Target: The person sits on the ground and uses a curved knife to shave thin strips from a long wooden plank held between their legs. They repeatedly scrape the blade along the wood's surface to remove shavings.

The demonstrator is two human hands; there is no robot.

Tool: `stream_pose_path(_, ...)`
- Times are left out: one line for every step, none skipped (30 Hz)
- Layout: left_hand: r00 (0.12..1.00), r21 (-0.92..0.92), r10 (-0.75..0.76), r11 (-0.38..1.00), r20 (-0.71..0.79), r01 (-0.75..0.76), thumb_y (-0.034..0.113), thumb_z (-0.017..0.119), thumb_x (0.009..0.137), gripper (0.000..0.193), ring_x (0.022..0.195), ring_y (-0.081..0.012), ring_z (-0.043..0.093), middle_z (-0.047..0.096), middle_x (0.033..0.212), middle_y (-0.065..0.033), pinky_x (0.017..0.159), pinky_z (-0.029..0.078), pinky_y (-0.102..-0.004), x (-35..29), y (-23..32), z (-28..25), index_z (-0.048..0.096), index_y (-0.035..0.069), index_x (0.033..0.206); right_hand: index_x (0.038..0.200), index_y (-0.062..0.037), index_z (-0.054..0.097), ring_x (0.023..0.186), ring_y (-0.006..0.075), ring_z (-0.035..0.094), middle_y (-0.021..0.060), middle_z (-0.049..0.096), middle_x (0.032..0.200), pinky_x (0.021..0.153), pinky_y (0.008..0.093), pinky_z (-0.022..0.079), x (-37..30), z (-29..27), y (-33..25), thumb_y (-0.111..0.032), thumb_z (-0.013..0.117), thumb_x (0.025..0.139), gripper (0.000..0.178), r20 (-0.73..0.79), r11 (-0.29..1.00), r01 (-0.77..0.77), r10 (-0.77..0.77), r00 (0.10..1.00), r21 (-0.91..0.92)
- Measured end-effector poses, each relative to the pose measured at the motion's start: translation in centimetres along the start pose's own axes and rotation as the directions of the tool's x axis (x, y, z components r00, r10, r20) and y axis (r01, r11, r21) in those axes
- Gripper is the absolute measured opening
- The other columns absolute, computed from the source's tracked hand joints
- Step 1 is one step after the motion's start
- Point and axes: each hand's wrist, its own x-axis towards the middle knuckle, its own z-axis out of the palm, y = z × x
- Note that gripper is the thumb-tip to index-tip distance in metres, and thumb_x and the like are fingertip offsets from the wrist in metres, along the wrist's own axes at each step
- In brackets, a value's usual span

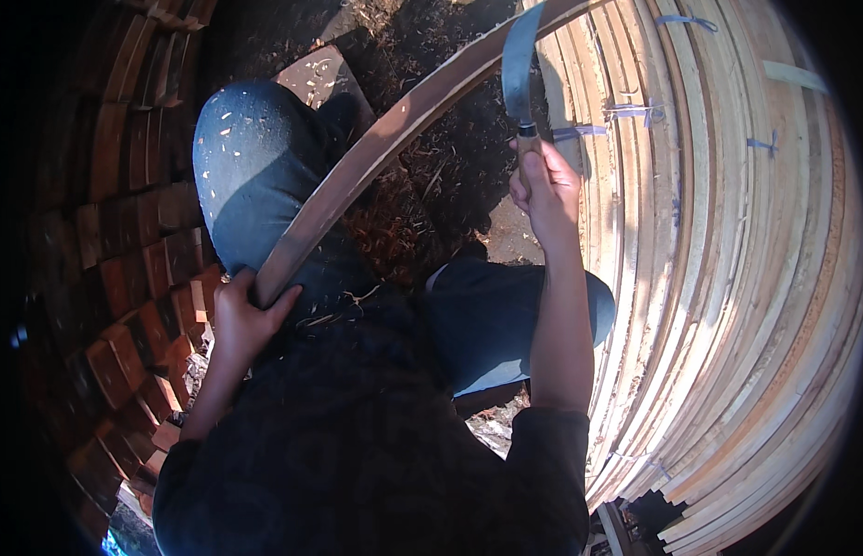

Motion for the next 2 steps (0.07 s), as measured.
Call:
stream_pose_path(0.999, 0.006, -0.020, 1.000, 0.027, 0.020, 0.038, 0.083, 0.068, 0.047, 0.051, -0.0360, 0.061, 0.054, 0.052, -0.0184, 0.051, 0.048, -0.0414, 0.09, 0.13, -0.20, 0.055, 0.001, 0.064, 0.118, 0.0026, 0.060, 0.061, 0.0066, 0.050, 0.0016, 0.056, 0.072, 0.052, 0.0214, 0.038, 0.16, -0.22, -0.18, -0.018, 0.065, 0.092, 0.033, 0.037, 0.999, -0.013, 0.014, 0.999, -0.035)
stream_pose_path(0.998, 0.012, -0.040, 0.999, 0.054, 0.039, 0.039, 0.082, 0.069, 0.047, 0.052, -0.0357, 0.061, 0.055, 0.053, -0.0184, 0.051, 0.048, -0.0413, 0.14, 0.26, -0.43, 0.056, 0.001, 0.064, 0.120, -0.0010, 0.061, 0.061, 0.0081, 0.051, 0.0024, 0.058, 0.075, 0.053, 0.0216, 0.039, -0.56, -0.09, -0.05, -0.020, 0.064, 0.093, 0.033, 0.132, 0.964, 0.027, 0.009, 0.991, -0.265)
